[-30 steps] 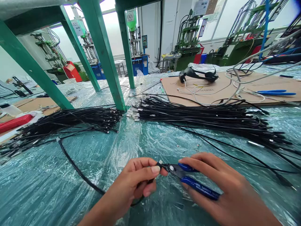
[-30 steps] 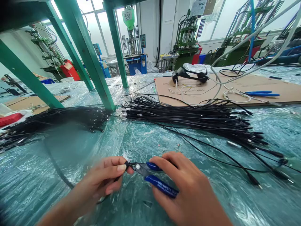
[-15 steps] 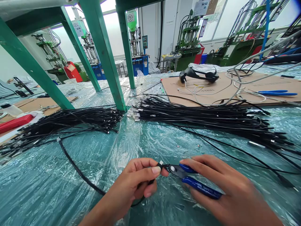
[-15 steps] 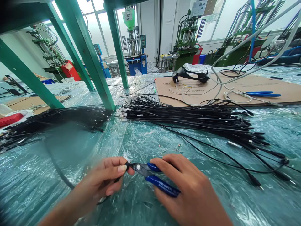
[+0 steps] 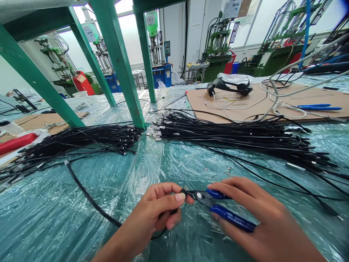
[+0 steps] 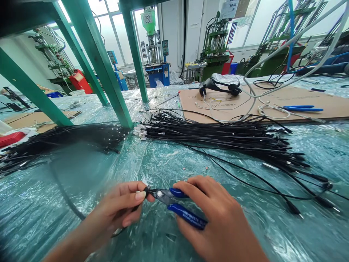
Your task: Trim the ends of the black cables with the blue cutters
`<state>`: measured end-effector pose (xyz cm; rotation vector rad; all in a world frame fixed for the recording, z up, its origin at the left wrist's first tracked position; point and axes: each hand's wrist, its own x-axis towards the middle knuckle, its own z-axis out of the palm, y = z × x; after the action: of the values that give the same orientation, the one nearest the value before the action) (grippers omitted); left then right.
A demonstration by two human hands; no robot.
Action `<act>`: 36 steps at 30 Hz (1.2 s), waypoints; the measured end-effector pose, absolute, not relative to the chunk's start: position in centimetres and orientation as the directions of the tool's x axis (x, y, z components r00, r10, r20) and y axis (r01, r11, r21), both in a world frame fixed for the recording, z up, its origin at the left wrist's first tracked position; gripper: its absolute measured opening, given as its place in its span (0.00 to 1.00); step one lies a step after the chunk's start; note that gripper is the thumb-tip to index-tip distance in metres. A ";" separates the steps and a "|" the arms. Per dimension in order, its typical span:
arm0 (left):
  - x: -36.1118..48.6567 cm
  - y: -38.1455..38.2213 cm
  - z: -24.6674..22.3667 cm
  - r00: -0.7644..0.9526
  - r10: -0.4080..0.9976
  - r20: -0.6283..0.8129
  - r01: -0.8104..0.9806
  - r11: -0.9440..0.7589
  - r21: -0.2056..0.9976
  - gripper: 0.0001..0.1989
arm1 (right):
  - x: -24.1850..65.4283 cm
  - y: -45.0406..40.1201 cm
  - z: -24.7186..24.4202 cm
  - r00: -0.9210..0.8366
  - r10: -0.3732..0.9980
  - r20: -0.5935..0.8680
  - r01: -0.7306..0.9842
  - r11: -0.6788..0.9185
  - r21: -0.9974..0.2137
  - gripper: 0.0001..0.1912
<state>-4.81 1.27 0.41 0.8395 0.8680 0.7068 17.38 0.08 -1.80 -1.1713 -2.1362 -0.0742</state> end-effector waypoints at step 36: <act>-4.9 1.3 0.0 0.493 0.805 -0.330 -0.142 0.449 0.882 0.13 | 17.8 0.0 -2.5 -0.299 0.734 0.609 0.787 0.551 -0.278 0.17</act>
<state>-4.91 1.32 -0.04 0.9183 0.8585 0.6849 17.78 -0.04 -2.54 -1.2195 -2.0786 -0.0950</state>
